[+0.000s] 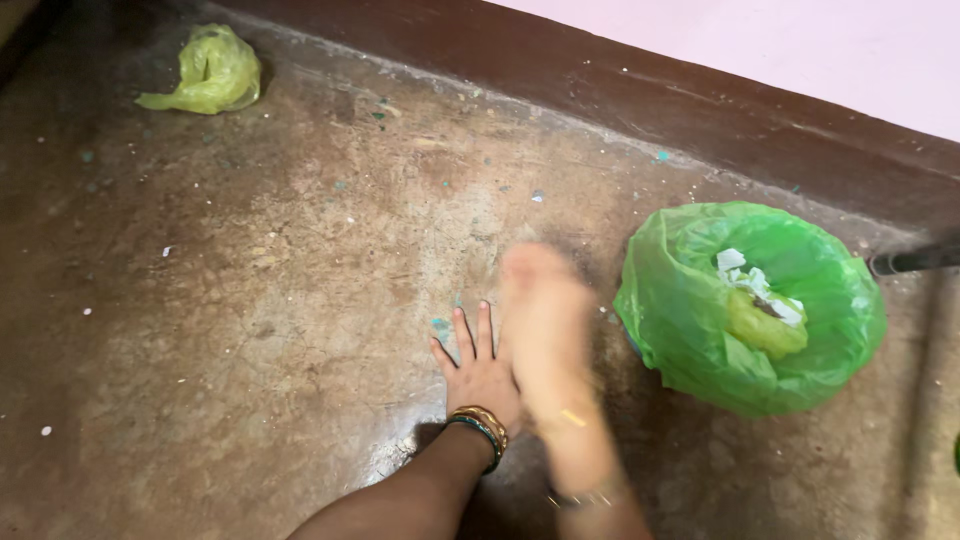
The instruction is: The person cleans a dirty floor by hand, picking up small debris and placing it into a green plastic bag. They then gather a yellow plastic bag from the floor, crumple it, and put it into the green bag, which is placed inside a small blue bucket.
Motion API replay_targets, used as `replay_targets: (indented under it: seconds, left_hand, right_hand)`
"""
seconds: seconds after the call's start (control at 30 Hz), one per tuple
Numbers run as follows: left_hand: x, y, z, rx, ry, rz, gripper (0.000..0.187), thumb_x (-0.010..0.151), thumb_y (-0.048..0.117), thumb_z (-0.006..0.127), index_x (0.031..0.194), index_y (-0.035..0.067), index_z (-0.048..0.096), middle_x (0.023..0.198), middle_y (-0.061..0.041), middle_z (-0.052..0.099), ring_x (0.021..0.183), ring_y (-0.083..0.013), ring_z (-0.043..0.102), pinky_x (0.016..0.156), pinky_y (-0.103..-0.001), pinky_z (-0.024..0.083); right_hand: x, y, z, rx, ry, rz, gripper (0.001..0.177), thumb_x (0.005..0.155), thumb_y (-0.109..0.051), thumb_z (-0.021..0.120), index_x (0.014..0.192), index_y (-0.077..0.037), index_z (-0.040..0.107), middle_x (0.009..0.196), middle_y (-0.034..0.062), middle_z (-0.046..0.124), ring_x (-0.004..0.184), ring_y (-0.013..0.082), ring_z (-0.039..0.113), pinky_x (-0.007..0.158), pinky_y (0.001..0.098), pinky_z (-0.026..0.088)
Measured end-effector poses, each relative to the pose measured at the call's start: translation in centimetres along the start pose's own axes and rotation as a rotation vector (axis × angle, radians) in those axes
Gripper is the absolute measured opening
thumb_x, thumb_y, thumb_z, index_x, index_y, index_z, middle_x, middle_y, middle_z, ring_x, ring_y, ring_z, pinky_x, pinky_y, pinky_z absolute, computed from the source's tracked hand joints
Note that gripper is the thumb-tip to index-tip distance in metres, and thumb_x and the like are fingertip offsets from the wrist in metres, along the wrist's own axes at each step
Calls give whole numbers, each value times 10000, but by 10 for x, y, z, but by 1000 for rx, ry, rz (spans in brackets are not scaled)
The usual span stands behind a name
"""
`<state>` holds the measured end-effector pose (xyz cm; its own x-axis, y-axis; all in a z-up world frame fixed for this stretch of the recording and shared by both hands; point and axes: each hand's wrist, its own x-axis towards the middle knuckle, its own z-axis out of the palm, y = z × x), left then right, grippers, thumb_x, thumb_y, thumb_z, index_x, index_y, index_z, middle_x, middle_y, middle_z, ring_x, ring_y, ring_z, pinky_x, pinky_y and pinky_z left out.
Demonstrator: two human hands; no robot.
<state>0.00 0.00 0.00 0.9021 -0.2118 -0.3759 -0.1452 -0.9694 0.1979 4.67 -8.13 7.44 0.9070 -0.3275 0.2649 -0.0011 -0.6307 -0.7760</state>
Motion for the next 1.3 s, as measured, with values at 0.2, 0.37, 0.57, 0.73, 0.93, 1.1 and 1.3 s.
replay_targets:
  seconds: [0.2,0.37,0.57,0.73,0.93,1.1,1.3]
  left_hand:
    - [-5,3,0,-161,173,-9,770,927,542,451,1577,195,230,1666,-143,53,1513,-438,-52,1123,-734,-38]
    - [-4,4,2,-160,190,-10,770,920,541,457,1574,195,240,1668,-141,56,1515,-434,-55,1121,-733,-36]
    - [-5,3,-2,-161,193,-8,768,921,547,453,1573,199,243,1666,-140,61,1514,-432,-55,1122,-734,-36]
    - [-7,5,-7,-93,81,-28,777,929,532,449,1583,179,222,1684,-138,26,1524,-439,-77,1131,-728,-43]
    - [-6,6,-7,-151,126,-24,773,923,537,437,1579,195,209,1686,-130,18,1511,-434,-88,1121,-731,-54]
    - [-7,5,-7,-149,119,-21,773,930,536,442,1581,188,213,1674,-140,16,1514,-435,-91,1123,-733,-52]
    - [-7,6,-8,-155,139,-16,765,931,534,444,1574,188,218,1716,-137,20,1511,-431,-92,1122,-732,-57]
  right_hand:
    - [5,-3,-156,-402,381,-17,140,1012,-103,707,1099,-21,779,1010,164,745,839,254,718,771,372,560]
    - [15,-6,-173,-810,518,-418,198,849,10,741,1039,-12,791,1046,189,741,870,297,722,776,375,579]
    - [-18,-7,-103,-266,324,-326,146,919,-3,707,1059,-27,738,1101,169,738,1041,302,718,929,398,569]
    - [32,52,35,39,42,-141,137,911,-74,681,1013,-34,763,989,196,739,891,358,732,813,403,584]
    - [116,119,90,-95,208,59,196,814,-99,732,1003,-84,783,947,185,747,853,347,734,791,440,569]
    - [130,127,103,-389,135,23,109,843,-179,724,862,-90,785,943,174,722,826,385,705,745,484,562]
    - [128,143,126,-704,76,-154,143,927,-81,559,982,-47,686,996,166,690,860,331,725,702,424,597]
